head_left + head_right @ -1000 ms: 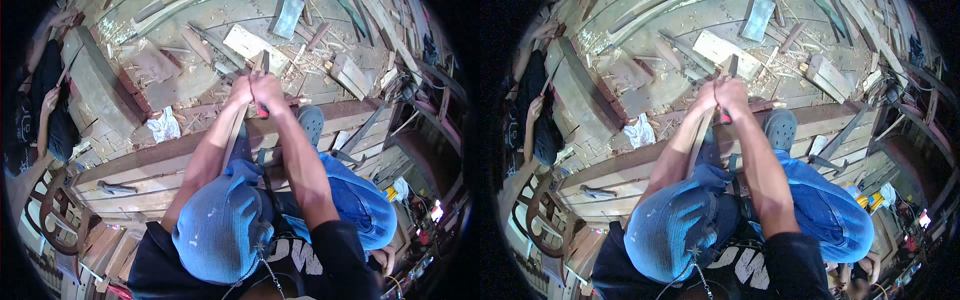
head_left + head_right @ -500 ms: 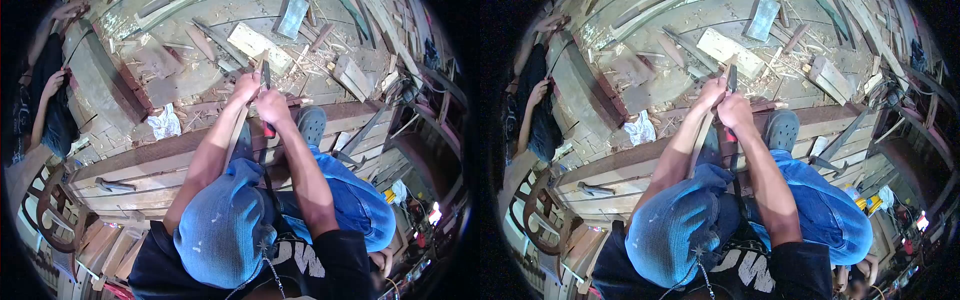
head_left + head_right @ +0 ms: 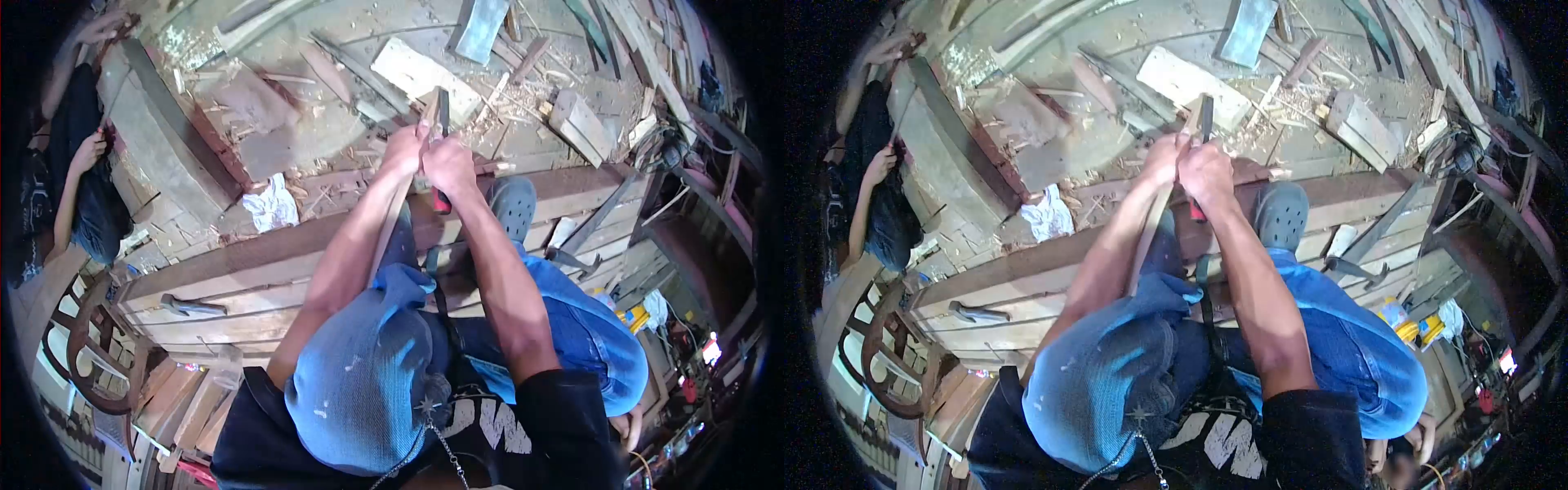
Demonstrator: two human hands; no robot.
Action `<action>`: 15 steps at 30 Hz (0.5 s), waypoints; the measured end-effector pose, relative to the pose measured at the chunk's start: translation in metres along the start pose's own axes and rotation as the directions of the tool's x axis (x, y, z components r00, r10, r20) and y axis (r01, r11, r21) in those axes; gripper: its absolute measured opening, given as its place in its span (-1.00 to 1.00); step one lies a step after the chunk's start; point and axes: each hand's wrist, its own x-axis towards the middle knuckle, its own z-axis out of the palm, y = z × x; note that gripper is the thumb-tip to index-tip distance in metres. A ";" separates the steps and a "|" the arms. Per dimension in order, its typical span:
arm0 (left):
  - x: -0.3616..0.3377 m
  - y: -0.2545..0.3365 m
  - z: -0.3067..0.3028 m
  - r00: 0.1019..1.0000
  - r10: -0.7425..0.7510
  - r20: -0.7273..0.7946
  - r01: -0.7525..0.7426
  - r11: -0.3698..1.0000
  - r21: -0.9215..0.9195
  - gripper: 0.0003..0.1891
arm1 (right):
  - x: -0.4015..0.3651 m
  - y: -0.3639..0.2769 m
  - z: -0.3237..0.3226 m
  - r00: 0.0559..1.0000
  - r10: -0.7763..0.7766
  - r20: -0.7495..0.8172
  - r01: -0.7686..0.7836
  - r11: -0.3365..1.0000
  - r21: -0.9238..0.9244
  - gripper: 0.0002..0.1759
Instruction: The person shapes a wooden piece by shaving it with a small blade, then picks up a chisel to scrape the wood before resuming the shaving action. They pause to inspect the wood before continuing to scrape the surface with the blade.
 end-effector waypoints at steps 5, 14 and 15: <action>0.008 -0.009 0.005 0.998 -0.030 -0.053 0.033 0.997 0.069 -0.47 | -0.026 0.009 0.003 0.999 0.033 0.001 -0.032 0.990 0.137 -0.51; 0.017 -0.022 0.007 0.998 -0.052 0.043 0.051 0.998 0.025 -0.47 | -0.021 -0.011 -0.011 0.983 0.118 0.143 -0.145 0.970 0.196 -0.42; 0.009 -0.013 0.002 0.996 -0.060 0.066 0.062 0.998 -0.030 -0.49 | -0.021 -0.013 -0.012 0.983 0.142 0.115 -0.163 0.967 0.197 -0.40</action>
